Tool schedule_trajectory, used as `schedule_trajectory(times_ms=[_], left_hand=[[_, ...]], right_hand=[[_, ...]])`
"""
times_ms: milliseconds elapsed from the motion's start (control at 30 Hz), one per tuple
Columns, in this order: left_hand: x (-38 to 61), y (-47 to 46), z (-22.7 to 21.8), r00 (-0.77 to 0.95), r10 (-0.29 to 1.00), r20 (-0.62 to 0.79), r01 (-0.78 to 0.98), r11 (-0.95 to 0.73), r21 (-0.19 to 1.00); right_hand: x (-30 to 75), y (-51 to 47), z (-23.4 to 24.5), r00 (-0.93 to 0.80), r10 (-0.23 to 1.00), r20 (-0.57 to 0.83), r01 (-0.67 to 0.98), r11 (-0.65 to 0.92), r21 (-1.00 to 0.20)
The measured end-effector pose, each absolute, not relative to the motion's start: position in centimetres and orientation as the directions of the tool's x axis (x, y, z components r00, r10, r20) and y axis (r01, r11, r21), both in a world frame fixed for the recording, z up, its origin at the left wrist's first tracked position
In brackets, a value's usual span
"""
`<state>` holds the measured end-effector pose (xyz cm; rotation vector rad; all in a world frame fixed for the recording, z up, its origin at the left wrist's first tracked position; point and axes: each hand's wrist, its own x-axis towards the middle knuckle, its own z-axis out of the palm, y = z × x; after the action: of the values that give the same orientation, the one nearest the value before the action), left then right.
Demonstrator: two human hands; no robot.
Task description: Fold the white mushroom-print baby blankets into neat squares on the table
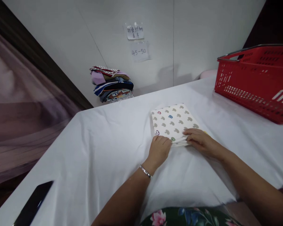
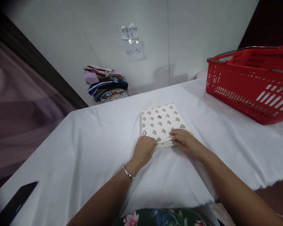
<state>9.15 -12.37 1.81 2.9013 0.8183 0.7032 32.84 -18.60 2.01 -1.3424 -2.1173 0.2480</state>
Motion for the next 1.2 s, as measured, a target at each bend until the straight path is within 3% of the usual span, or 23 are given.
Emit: schedule_trajectory(times_ms=[233,500,833,1200], left_hand=[[9.1,-12.2,1.5,0.723,0.524,0.45,0.51,-0.844,0.165],[9.1,-12.0,1.1,0.708,0.538,0.457,0.524,-0.834,0.171],[9.3,-12.0,1.2,0.659,0.585,0.473,0.535,-0.806,0.251],[9.1,-12.4,1.5,0.723,0.534,0.439,0.497,-0.843,0.208]], right_hand=[[32.9,-19.0,2.1,-0.218,0.889,0.403,0.743,0.419,-0.523],[33.2,-18.8,1.9,-0.312,0.823,0.476,0.728,0.528,-0.436],[33.5,-18.6,1.8,-0.311,0.82,0.48,0.778,0.51,-0.366],[33.8,-18.7,1.4,-0.316,0.838,0.444,0.805,0.485,-0.341]])
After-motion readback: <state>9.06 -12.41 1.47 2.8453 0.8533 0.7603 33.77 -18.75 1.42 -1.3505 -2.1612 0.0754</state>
